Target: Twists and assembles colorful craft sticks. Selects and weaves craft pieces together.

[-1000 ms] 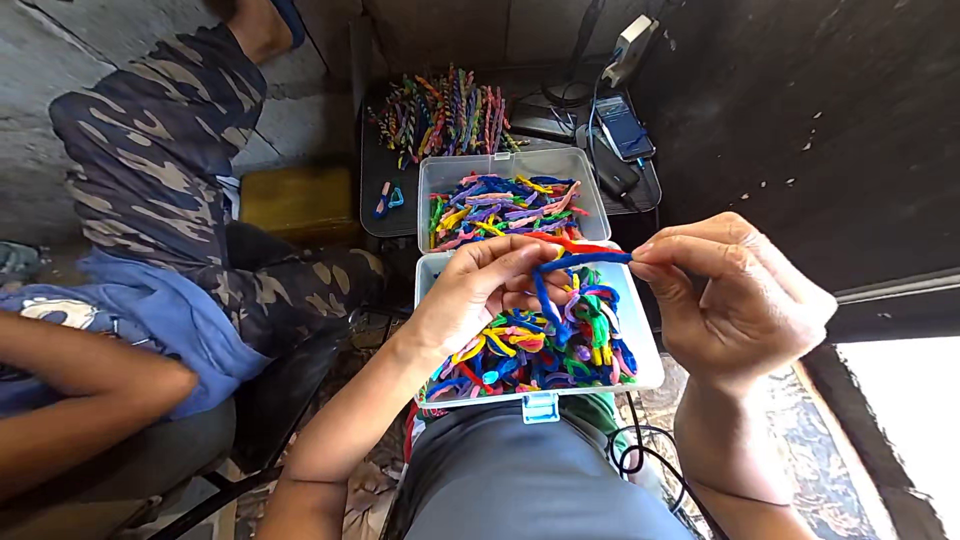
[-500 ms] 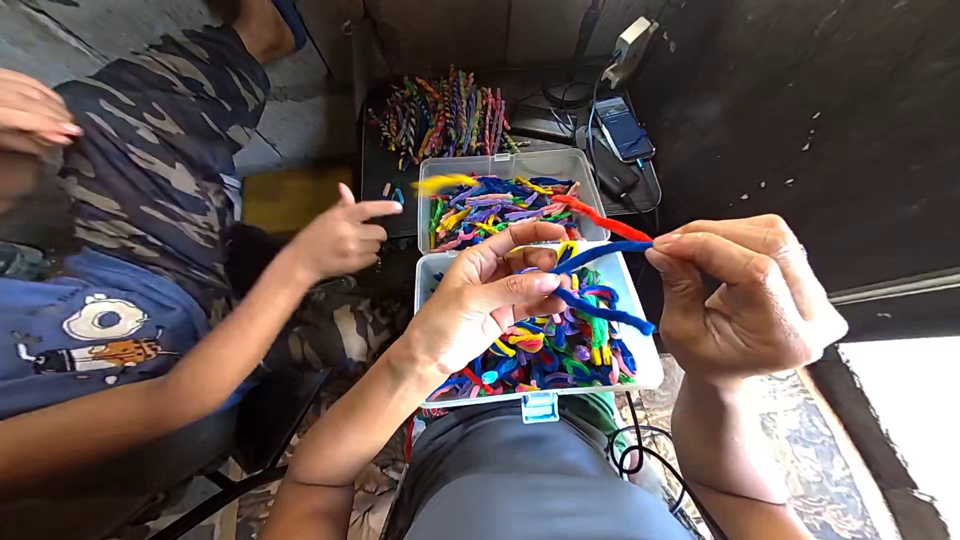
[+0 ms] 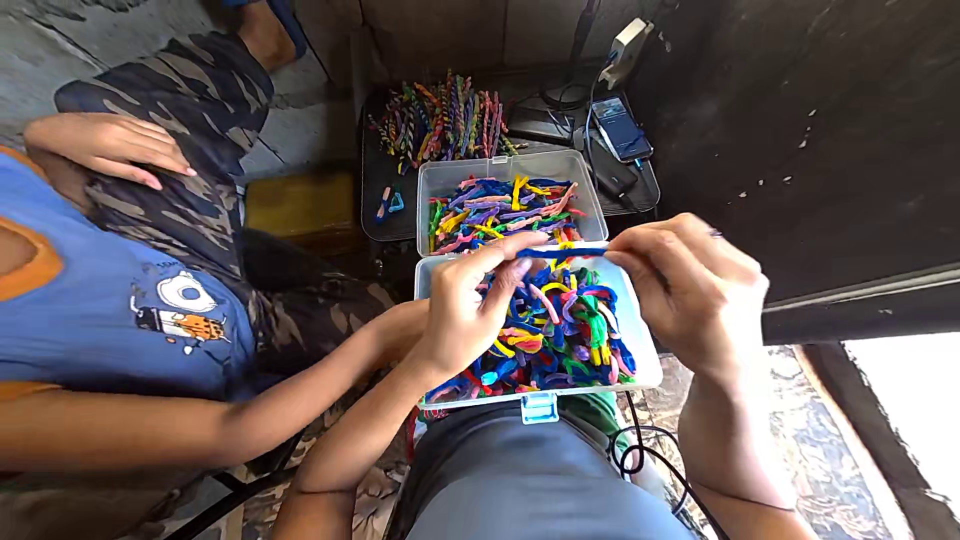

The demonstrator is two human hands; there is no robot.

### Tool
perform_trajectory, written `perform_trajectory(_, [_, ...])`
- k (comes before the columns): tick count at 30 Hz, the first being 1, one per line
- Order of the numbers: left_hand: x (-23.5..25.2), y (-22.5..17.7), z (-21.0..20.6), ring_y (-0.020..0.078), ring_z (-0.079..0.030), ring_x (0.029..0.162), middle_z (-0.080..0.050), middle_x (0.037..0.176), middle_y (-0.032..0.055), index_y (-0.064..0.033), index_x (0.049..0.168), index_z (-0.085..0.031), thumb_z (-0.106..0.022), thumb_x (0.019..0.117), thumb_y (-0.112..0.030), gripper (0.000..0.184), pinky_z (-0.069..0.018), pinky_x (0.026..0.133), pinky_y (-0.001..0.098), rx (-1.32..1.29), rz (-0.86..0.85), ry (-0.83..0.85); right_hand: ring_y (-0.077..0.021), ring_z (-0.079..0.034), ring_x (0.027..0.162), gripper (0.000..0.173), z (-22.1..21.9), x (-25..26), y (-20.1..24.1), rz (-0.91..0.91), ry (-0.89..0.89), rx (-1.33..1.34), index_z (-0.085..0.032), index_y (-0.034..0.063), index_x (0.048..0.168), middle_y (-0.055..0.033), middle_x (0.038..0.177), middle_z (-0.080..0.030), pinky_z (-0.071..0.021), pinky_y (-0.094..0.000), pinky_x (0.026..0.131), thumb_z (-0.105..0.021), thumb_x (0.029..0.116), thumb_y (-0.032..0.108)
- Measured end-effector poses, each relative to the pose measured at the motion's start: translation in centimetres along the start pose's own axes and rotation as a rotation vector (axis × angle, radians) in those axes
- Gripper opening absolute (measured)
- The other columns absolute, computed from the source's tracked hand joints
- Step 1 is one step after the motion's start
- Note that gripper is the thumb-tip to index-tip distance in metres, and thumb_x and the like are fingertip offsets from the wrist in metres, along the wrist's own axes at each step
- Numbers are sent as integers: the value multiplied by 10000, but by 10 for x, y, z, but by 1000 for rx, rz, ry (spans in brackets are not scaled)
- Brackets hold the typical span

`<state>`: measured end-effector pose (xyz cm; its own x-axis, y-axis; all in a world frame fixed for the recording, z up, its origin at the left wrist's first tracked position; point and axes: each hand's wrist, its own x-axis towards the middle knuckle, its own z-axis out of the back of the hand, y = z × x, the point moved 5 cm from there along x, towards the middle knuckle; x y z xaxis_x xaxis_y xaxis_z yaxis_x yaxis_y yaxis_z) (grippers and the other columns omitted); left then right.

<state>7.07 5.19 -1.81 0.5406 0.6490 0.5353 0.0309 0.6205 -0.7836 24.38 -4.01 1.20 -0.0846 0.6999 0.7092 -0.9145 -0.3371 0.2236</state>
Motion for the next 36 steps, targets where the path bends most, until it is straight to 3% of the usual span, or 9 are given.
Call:
perform_trajectory(4, [0,-5,10,225,-734,989,-764,1006,169,65,1130,-715,-567,1020,-27,207,-539,972,313,570,-306,-82,-175,-609,789,169,-11,-4,10,57,105,142,-685,11,959,-101,839,-639,-481,-237,688,-568,1026,112])
perform_trajectory(9, [-8,-11,11,257,-726,891,-754,957,166,28,1070,-744,-578,977,13,191,-563,834,328,679,-491,88,-111,-596,831,149,12,3,6,68,-28,157,-643,3,967,-99,868,-625,-477,-177,739,-582,1036,121])
perform_trajectory(12, [-11,-20,13,236,-709,875,-745,907,143,4,1035,-751,-581,977,14,180,-546,824,321,634,-591,170,-82,-595,846,142,17,7,2,76,-48,164,-634,1,967,-94,879,-624,-466,-152,747,-588,1031,119])
perform_trajectory(18, [-6,-20,23,161,-708,926,-746,919,113,1,975,-755,-574,1018,-83,204,-538,908,260,382,-408,295,-4,-607,881,145,15,8,-3,31,-15,357,-642,24,973,-31,905,-634,-489,-126,784,-593,1028,148])
perform_trajectory(21, [-1,-15,19,108,-687,898,-734,990,113,7,1119,-729,-581,1022,-134,226,-539,827,210,330,-281,277,1,-612,872,127,12,10,2,22,4,408,-658,18,970,-30,913,-648,-501,-126,783,-596,1014,120])
perform_trajectory(23, [2,-16,12,77,-676,922,-726,1067,108,9,1212,-692,-599,1025,-166,272,-540,852,191,270,-250,278,-18,-623,880,108,9,12,10,32,12,409,-669,8,968,-52,915,-665,-504,-132,790,-609,1005,89])
perform_trajectory(27, [6,-27,5,86,-647,899,-697,986,130,42,1147,-711,-605,1023,-156,257,-506,801,165,229,-342,197,-46,-653,903,95,3,13,18,47,-11,391,-704,-9,961,-79,928,-698,-513,-137,804,-633,983,50])
perform_trajectory(31, [6,-29,3,67,-637,887,-667,943,118,38,1098,-749,-609,1002,-56,194,-501,795,131,235,-318,159,-36,-662,881,70,0,11,18,29,-47,413,-701,-8,960,-77,919,-711,-520,-138,788,-653,969,43])
perform_trajectory(36, [4,-32,2,71,-642,851,-674,895,120,41,1017,-761,-635,987,-68,169,-501,757,134,264,-347,108,-28,-677,860,67,-2,7,20,6,-100,429,-715,-6,952,-65,900,-726,-532,-136,771,-686,958,54])
